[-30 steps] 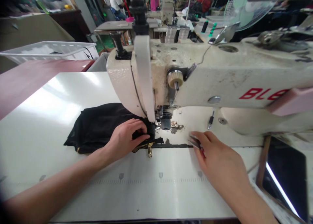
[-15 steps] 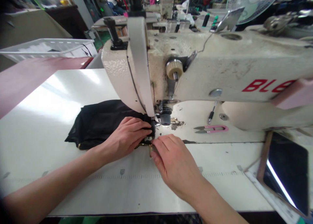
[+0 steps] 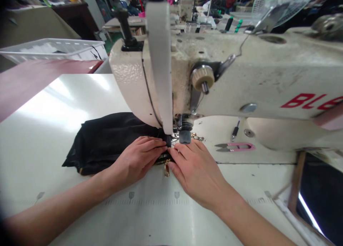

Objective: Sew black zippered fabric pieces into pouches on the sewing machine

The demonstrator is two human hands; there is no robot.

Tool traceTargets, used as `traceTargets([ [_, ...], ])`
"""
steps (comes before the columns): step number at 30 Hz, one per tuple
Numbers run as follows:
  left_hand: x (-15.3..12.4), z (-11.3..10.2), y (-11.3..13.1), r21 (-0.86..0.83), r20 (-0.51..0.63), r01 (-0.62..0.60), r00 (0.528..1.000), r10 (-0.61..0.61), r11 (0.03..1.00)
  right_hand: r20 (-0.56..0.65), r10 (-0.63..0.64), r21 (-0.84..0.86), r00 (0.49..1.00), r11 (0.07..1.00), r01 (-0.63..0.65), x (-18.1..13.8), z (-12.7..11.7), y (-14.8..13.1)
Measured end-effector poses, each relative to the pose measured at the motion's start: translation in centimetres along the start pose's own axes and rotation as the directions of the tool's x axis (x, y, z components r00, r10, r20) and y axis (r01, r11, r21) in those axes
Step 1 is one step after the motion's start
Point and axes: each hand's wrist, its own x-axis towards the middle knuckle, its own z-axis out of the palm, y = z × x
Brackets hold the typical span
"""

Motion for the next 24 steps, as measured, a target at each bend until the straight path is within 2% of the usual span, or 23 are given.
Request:
traceTargets([
  [6,0.8,0.5,-1.1,0.051,0.048,-0.004,0.999,0.002,0.999,-0.007,-0.012,-0.012,1.0,1.0,0.011,0.9,0.4,1.3],
  [11,1.6,0.5,-1.8,0.064,0.035,0.016,0.999,-0.018,0.998,-0.066,0.019,-0.036,0.998,0.999,-0.021,1.1,1.3,1.8],
  [17,1.7,-0.3,-1.8,-0.024,0.02,0.038,0.999,-0.038,0.999,-0.078,-0.005,0.096,0.997,0.995,0.013,0.6,1.3,1.6],
  [24,2.8,-1.3,-2.0,-0.131,0.158,0.176,0.975,-0.155,0.976,-0.118,0.049,0.211,0.992,0.977,-0.023,0.4,0.9,1.9],
])
